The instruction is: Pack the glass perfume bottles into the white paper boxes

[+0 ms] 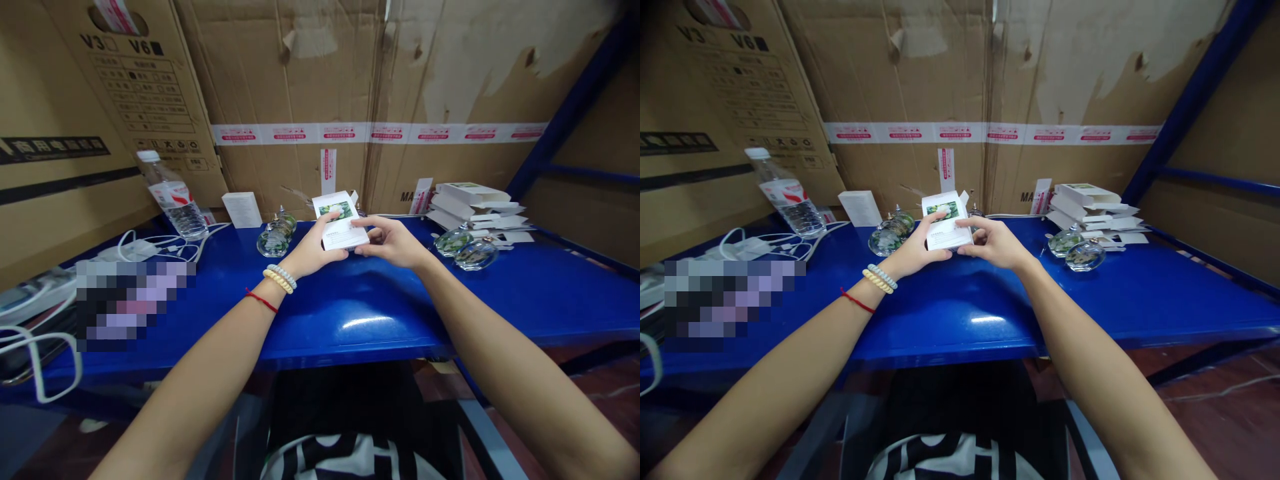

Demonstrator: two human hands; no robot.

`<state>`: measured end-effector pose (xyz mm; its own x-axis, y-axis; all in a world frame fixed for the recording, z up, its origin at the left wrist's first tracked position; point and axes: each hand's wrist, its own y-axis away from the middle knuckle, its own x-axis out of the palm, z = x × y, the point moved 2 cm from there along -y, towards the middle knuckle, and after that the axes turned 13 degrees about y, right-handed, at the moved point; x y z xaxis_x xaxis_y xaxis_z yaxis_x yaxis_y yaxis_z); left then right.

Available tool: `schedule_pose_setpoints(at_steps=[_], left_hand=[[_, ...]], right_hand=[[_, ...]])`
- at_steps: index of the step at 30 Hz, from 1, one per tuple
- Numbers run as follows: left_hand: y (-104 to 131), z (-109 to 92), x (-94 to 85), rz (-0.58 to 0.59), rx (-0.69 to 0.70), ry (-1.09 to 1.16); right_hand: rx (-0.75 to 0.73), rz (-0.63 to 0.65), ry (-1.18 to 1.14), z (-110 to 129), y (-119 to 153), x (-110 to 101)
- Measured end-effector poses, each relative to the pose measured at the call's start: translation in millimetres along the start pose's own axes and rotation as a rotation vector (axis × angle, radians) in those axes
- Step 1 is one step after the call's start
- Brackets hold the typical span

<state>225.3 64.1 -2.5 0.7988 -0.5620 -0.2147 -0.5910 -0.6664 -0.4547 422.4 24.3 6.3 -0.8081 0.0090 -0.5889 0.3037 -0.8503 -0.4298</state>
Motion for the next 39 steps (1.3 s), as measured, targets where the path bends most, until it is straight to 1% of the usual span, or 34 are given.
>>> schedule_pose_setpoints(at_steps=[5,10,15,17,20,22,24,26,27,29,32,34,36,39], left_hand=[[0.8,-1.0,-1.7,-0.016,0.002,-0.039],[3.8,-0.6,-4.8,0.044,0.04,-0.138],[0.7,4.4,-9.2,0.043,0.044,-0.094],[-0.5,5.2,-10.7,0.05,0.042,-0.095],[0.2,3.2,-12.2,0.029,0.063,-0.174],[2.4,0.7,-11.1,0.02,0.086,-0.277],[4.9,-1.2,-7.4,0.057,0.105,-0.382],[6.7,-2.0,-2.4,0.117,0.128,-0.431],[7.2,-2.2,-0.3,0.127,0.146,-0.414],[7.1,-2.5,2.0,0.082,0.176,-0.305],[5.9,-2.3,0.7,-0.081,0.145,-0.056],[5.4,-2.2,-0.6,-0.146,0.091,0.047],[5.3,-2.0,-0.3,-0.144,0.044,0.088],[5.3,1.0,3.6,-0.073,-0.009,0.106]], right_hand=[[0.022,0.008,0.014,1.3,-0.1,-1.2],[0.041,0.002,-0.018,-5.2,-1.2,-3.8],[0.041,-0.006,-0.059,-6.9,-0.6,-7.1],[0.043,0.033,-0.076,-4.5,0.0,-7.7],[0.067,0.097,-0.134,-2.1,-0.6,-7.8],[0.122,0.082,-0.165,-3.8,-2.2,-8.2],[0.2,0.057,-0.166,-7.8,-3.8,-8.8],[0.242,0.084,-0.159,-11.2,-4.9,-8.9],[0.238,0.116,-0.157,-12.0,-5.1,-8.7],[0.215,0.188,-0.14,-12.2,-5.1,-7.8],[0.221,0.265,-0.045,-11.4,-4.4,-5.1],[0.234,0.299,0.011,-11.0,-4.1,-2.3],[0.236,0.317,0.055,-10.9,-4.1,0.4],[0.236,0.321,0.142,-10.1,-4.2,2.3]])
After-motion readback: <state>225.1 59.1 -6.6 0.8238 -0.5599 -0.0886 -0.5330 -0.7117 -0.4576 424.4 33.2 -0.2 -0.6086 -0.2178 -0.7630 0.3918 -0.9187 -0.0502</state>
